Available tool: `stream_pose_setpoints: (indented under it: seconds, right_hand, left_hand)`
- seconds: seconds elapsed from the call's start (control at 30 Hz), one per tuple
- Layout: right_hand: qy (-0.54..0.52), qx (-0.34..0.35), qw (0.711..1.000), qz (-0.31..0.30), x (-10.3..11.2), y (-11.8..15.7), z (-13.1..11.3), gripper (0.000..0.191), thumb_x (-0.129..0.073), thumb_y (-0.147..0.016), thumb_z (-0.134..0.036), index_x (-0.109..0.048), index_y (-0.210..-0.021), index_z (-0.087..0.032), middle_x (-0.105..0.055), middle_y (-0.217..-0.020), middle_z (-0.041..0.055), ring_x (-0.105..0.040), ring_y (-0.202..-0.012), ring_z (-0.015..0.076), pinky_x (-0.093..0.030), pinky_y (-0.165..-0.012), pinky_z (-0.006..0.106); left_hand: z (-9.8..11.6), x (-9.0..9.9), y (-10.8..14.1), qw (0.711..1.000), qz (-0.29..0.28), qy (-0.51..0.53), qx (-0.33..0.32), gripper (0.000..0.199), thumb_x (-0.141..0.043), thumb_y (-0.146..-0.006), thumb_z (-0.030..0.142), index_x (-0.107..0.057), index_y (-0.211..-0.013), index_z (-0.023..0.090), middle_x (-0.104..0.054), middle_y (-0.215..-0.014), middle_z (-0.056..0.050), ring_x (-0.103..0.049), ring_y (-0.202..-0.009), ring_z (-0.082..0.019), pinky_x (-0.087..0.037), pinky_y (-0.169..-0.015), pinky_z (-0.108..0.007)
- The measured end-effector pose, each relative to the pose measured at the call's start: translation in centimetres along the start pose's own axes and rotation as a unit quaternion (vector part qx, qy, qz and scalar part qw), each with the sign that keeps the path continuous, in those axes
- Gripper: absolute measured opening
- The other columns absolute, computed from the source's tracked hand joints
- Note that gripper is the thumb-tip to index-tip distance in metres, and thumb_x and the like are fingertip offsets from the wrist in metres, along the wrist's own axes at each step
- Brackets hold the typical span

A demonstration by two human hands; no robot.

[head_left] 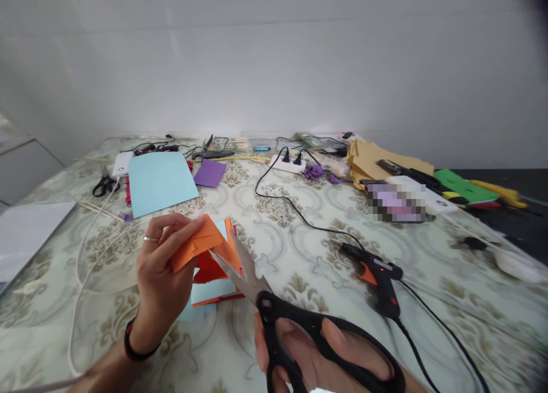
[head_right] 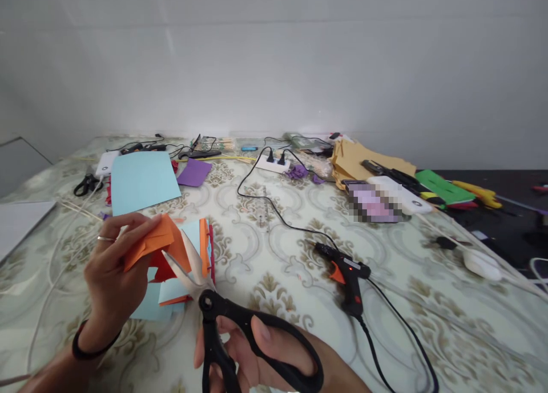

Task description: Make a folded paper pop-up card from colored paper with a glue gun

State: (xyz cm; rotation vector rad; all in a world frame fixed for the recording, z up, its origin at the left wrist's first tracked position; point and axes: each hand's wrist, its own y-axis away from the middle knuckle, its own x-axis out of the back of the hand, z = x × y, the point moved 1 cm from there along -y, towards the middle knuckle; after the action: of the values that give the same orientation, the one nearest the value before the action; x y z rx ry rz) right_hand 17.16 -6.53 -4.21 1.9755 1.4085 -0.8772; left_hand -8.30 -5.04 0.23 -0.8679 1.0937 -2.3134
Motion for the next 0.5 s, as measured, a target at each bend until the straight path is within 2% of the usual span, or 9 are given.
stream_pose_setpoints:
  seconds: [0.1, 0.23, 0.3, 0.4, 0.5]
  right_hand:
    - [0.002, 0.022, 1.0, 0.003, 0.3, -0.3, 0.3, 0.078, -0.074, -0.078, -0.085, -0.065, -0.11, -0.015, -0.066, -0.092, 0.0056, -0.06, -0.071, 0.0112, -0.049, -0.063, 0.021]
    - [0.058, 0.065, 0.996, 0.013, -0.1, -0.5, 0.4, 0.082, -0.069, -0.08, -0.087, -0.068, -0.117, -0.013, -0.066, -0.091, 0.0067, -0.057, -0.064, 0.0113, -0.048, -0.06, 0.023]
    - [0.093, 0.09, 0.99, 0.049, -0.9, -0.2, 0.1, 0.082, -0.067, -0.084, -0.086, -0.069, -0.119, -0.012, -0.064, -0.091, 0.0073, -0.057, -0.066, 0.0116, -0.046, -0.061, 0.023]
    - [0.14, 0.105, 0.978, 0.117, -2.4, 0.5, -0.8, 0.078, -0.069, -0.086, -0.081, -0.072, -0.12, -0.011, -0.061, -0.088, 0.0059, -0.06, -0.075, 0.015, -0.045, -0.067, 0.025]
    - [0.166, 0.103, 0.971, 0.138, -3.6, 1.3, -1.7, 0.07, -0.067, -0.092, -0.075, -0.07, -0.124, -0.013, -0.062, -0.089, 0.0062, -0.061, -0.079, 0.0168, -0.046, -0.072, 0.027]
  left_hand:
    - [0.1, -0.1, 0.2, 1.0, -0.02, 0.018, -0.005, 0.067, -0.06, -0.092, -0.006, -0.074, -0.136, 0.043, -0.063, -0.117, -0.002, -0.066, -0.105, -0.014, -0.058, -0.09, -0.026]
    - [-0.1, -0.2, 0.5, 0.997, -0.058, 0.046, -0.018, 0.069, -0.057, -0.095, -0.006, -0.07, -0.14, 0.044, -0.065, -0.12, -0.002, -0.065, -0.109, -0.016, -0.057, -0.09, -0.027]
    - [-0.3, 0.0, 0.5, 0.994, -0.077, 0.073, -0.024, 0.066, -0.06, -0.096, -0.003, -0.07, -0.141, 0.044, -0.066, -0.122, -0.002, -0.065, -0.11, -0.017, -0.056, -0.089, -0.027]
    - [-0.2, 0.5, 0.1, 0.977, -0.139, 0.162, -0.016, 0.054, -0.068, -0.095, 0.008, -0.073, -0.138, 0.041, -0.063, -0.129, -0.005, -0.063, -0.115, -0.02, -0.056, -0.092, -0.03]
    - [0.0, 1.1, -0.3, 0.938, -0.214, 0.268, 0.05, 0.038, -0.069, -0.099, 0.031, -0.076, -0.135, 0.031, -0.06, -0.135, -0.011, -0.06, -0.124, -0.029, -0.058, -0.097, -0.037]
